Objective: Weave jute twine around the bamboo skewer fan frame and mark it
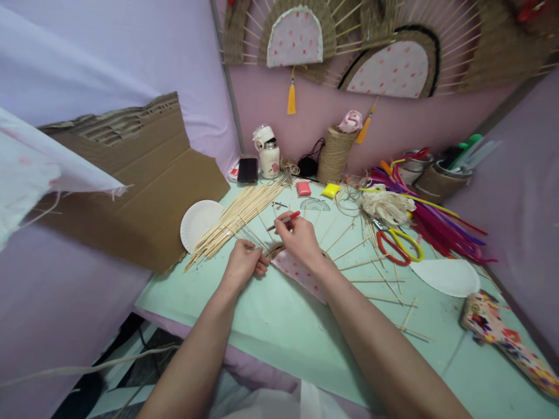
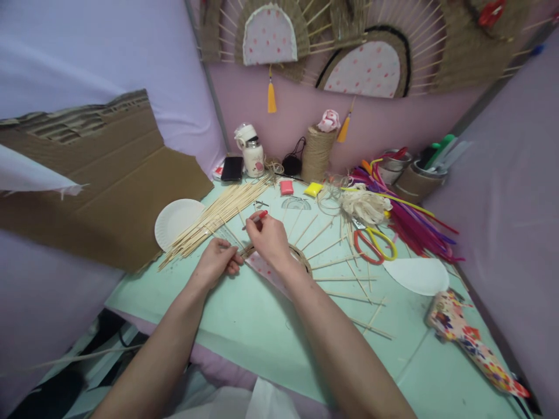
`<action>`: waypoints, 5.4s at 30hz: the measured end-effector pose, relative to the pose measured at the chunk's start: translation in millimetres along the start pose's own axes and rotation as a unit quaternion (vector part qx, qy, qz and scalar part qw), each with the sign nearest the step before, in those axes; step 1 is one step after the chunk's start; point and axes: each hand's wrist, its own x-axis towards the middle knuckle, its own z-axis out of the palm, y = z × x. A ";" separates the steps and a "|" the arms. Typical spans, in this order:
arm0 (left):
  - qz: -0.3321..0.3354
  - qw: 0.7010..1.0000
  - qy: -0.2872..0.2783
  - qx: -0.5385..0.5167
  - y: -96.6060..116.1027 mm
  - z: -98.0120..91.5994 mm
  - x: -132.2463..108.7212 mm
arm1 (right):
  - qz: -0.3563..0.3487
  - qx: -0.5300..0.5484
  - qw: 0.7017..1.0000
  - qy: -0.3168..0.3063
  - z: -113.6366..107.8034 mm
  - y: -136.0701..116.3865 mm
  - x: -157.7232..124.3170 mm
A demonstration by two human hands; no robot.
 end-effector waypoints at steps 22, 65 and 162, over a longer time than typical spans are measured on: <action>0.001 1.000 0.000 0.023 2.2 1.8 -1.9 | 0.001 0.051 0.998 -0.021 11.8 3.3 9.8; -0.011 1.000 0.000 0.025 3.8 2.8 0.6 | 0.010 0.052 0.998 -0.038 26.0 26.3 4.9; -0.007 0.999 0.007 0.031 -0.6 2.5 1.0 | 0.015 0.021 0.998 -0.049 27.9 32.2 1.7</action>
